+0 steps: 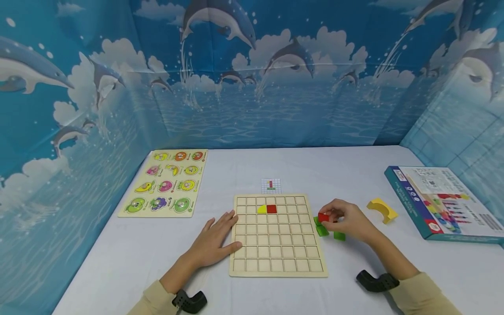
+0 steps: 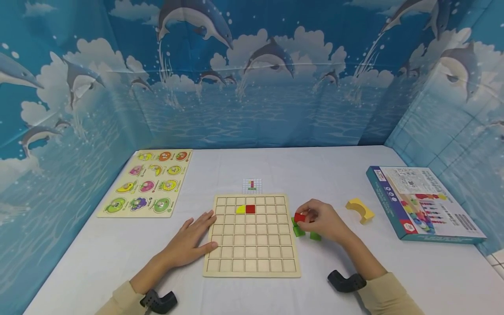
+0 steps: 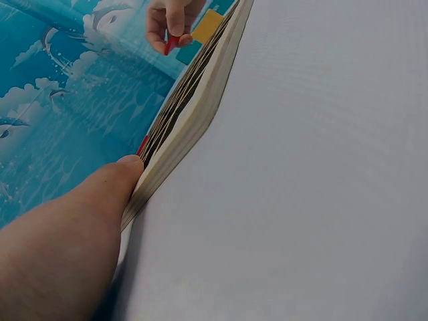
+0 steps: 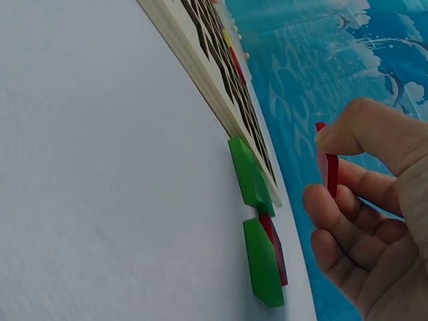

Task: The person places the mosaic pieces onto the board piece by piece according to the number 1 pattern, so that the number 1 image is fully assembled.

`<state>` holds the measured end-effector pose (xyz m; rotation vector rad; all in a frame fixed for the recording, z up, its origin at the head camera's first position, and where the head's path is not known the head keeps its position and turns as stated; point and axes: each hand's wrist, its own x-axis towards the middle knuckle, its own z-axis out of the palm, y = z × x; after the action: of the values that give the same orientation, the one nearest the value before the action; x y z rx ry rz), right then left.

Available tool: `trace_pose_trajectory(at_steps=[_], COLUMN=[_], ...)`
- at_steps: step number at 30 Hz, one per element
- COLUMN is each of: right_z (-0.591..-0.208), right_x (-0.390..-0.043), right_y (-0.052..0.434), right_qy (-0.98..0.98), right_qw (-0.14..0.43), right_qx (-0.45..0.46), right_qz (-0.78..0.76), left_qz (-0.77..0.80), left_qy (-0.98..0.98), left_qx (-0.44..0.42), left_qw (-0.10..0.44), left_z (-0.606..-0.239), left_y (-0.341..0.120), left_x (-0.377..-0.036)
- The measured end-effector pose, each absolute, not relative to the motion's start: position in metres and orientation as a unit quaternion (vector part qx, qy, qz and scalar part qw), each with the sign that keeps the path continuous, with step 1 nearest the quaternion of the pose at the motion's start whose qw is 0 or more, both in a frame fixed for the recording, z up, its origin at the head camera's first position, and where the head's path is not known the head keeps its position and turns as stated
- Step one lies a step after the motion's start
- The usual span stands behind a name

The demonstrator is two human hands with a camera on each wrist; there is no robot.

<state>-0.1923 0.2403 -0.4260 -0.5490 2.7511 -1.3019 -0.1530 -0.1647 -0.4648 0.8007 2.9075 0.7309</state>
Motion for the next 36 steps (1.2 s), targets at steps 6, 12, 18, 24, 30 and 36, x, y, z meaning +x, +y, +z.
trace_pose_trajectory(at_steps=[6,12,18,24,30,36], right_z=[-0.427,-0.425,-0.424,-0.423,-0.422,-0.422], right_x=[-0.191,-0.191,-0.191,-0.193,-0.197,-0.201], right_y=[0.226,0.214,0.199,0.186,0.176,0.167], right_qy=[0.881,0.875,0.868,0.861,0.858,0.852], right_qw=[0.03,0.034,0.048,0.059,0.056,0.058], right_qx=[-0.208,-0.233,-0.255,-0.275,-0.298,-0.316], right_qz=[-0.424,-0.422,-0.423,-0.424,-0.415,-0.413], left_qz=[0.236,0.237,0.238,0.239,0.241,0.238], left_qy=[0.937,0.936,0.936,0.935,0.934,0.936], left_qx=[0.257,0.258,0.259,0.26,0.262,0.26], left_qw=[0.02,0.02,0.02,0.018,0.013,0.016], left_z=[-0.465,-0.465,-0.465,-0.465,-0.466,-0.465], left_y=[-0.165,-0.165,-0.166,-0.166,-0.166,-0.166], left_x=[-0.153,-0.153,-0.154,-0.154,-0.154,-0.154])
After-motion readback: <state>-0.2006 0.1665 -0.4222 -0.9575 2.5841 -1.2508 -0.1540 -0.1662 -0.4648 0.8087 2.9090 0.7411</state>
